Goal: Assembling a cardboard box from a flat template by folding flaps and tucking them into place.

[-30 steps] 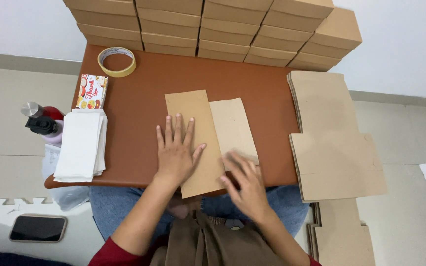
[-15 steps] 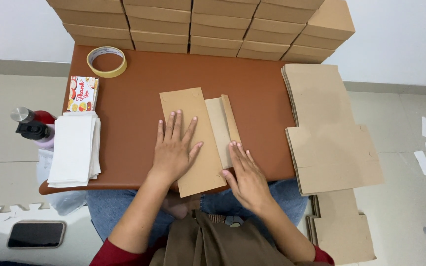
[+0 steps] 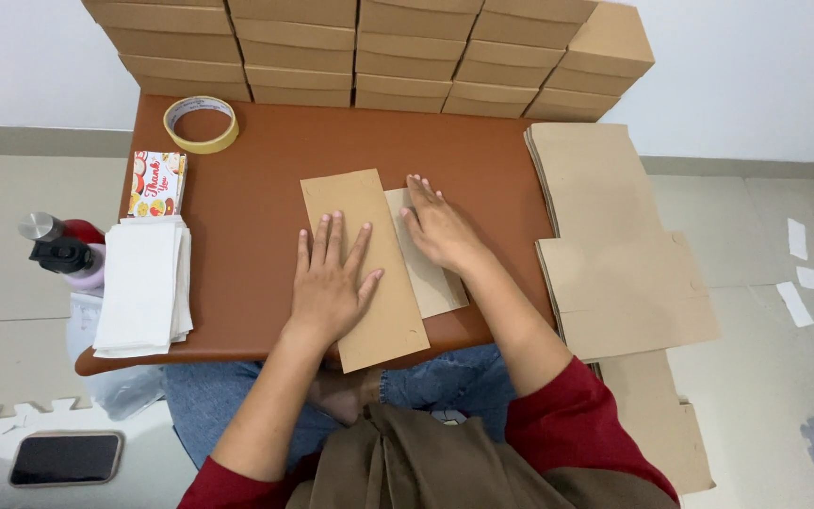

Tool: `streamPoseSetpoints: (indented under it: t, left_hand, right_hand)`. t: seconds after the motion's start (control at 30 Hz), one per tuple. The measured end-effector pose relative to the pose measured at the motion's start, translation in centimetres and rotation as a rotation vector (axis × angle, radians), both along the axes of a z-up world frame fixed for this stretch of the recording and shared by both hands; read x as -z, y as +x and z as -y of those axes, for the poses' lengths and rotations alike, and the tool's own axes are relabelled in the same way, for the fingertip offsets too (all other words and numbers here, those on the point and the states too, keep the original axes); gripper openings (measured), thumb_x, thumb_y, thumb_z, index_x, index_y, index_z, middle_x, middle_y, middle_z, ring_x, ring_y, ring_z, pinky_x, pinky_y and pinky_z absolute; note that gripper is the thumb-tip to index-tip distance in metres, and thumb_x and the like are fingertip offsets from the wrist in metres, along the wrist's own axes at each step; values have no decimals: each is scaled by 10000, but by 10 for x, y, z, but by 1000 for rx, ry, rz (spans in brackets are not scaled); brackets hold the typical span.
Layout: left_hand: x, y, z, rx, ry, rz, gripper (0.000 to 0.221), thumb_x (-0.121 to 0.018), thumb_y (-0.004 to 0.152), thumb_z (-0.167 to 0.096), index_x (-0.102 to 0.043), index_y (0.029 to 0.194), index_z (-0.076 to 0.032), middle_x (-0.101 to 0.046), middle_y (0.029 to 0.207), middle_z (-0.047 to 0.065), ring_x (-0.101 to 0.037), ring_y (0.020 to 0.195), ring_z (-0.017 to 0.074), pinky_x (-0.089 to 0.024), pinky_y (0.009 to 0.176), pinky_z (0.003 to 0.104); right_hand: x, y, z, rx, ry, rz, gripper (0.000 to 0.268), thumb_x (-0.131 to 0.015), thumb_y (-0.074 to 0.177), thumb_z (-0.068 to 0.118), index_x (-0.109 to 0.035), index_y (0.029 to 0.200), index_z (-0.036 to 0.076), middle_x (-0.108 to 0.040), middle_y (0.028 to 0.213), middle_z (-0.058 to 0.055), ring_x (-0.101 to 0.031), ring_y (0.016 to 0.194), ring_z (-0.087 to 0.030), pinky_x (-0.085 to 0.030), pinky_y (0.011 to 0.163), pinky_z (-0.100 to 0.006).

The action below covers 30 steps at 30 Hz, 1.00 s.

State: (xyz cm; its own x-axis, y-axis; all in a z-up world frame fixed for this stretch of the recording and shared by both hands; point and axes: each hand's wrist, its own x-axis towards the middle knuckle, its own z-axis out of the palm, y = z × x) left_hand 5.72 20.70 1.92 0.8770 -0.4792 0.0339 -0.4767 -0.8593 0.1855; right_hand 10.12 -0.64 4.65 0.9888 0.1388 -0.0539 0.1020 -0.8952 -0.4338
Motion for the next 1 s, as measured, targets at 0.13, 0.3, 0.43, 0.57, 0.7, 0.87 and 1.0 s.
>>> streamPoseSetpoints:
  t: [0.13, 0.3, 0.43, 0.57, 0.7, 0.87, 1.0]
  left_hand:
    - [0, -1, 2, -14, 14, -6, 698, -245, 1019, -615, -223, 1619, -258, -190, 1649, 203, -88, 1553, 359, -25, 1227, 579]
    - [-32, -11, 3, 164, -156, 62, 537, -363, 1007, -542, -461, 1491, -330, -294, 1610, 190, -226, 1502, 438, -113, 1174, 685]
    - [-23, -13, 20, 423, -282, 85, 541, -392, 951, -646, -612, 1335, -334, -359, 1589, 153, -272, 1492, 425, -161, 1166, 690]
    - [-34, -7, 23, 511, -405, 226, 451, -486, 940, -605, -643, 1066, -201, -391, 1558, 179, -350, 1464, 417, -245, 1153, 668]
    - [-77, -16, -3, 447, -538, 161, 408, -499, 962, -519, -588, 1063, -134, -443, 1481, 233, -373, 1444, 443, -277, 1142, 657]
    - [-79, -19, -45, 337, -577, 133, 303, -587, 931, -377, -640, 1057, -107, -517, 1420, 203, -406, 1420, 441, -332, 1124, 610]
    - [-66, -23, -72, 166, -494, -55, 356, -709, 849, -316, -693, 1147, -121, -559, 1403, 179, -498, 1356, 398, -339, 1144, 575]
  right_hand:
    - [-29, -61, -17, 17, -56, 5, 630, -460, 1029, 257, -330, 1525, -108, -361, 1543, -340, -321, 1480, -394, -239, 1207, -504]
    - [12, -136, -8, 243, -283, 447, 407, -597, 959, 135, -626, 1361, 74, -686, 1120, -138, -632, 1011, -298, -507, 908, -379]
    - [39, -140, 16, 367, -153, 491, 144, -655, 962, 165, -710, 1093, 139, -609, 820, -22, -646, 832, -222, -543, 736, -308]
    - [21, -134, 20, 459, 61, 538, 262, -677, 928, 81, -655, 1187, 117, -671, 885, -120, -699, 850, -307, -579, 699, -388]
    - [11, -136, 27, 567, 177, 618, 341, -683, 925, 50, -589, 1250, 94, -676, 937, -173, -696, 885, -369, -585, 757, -457]
    - [2, -136, 46, 585, 295, 639, 268, -630, 995, 39, -548, 1250, 50, -659, 1008, -170, -658, 920, -356, -545, 810, -459]
    - [-12, -137, 52, 565, 402, 693, 283, -663, 990, 8, -587, 1263, 19, -628, 979, -189, -631, 872, -315, -529, 756, -430]
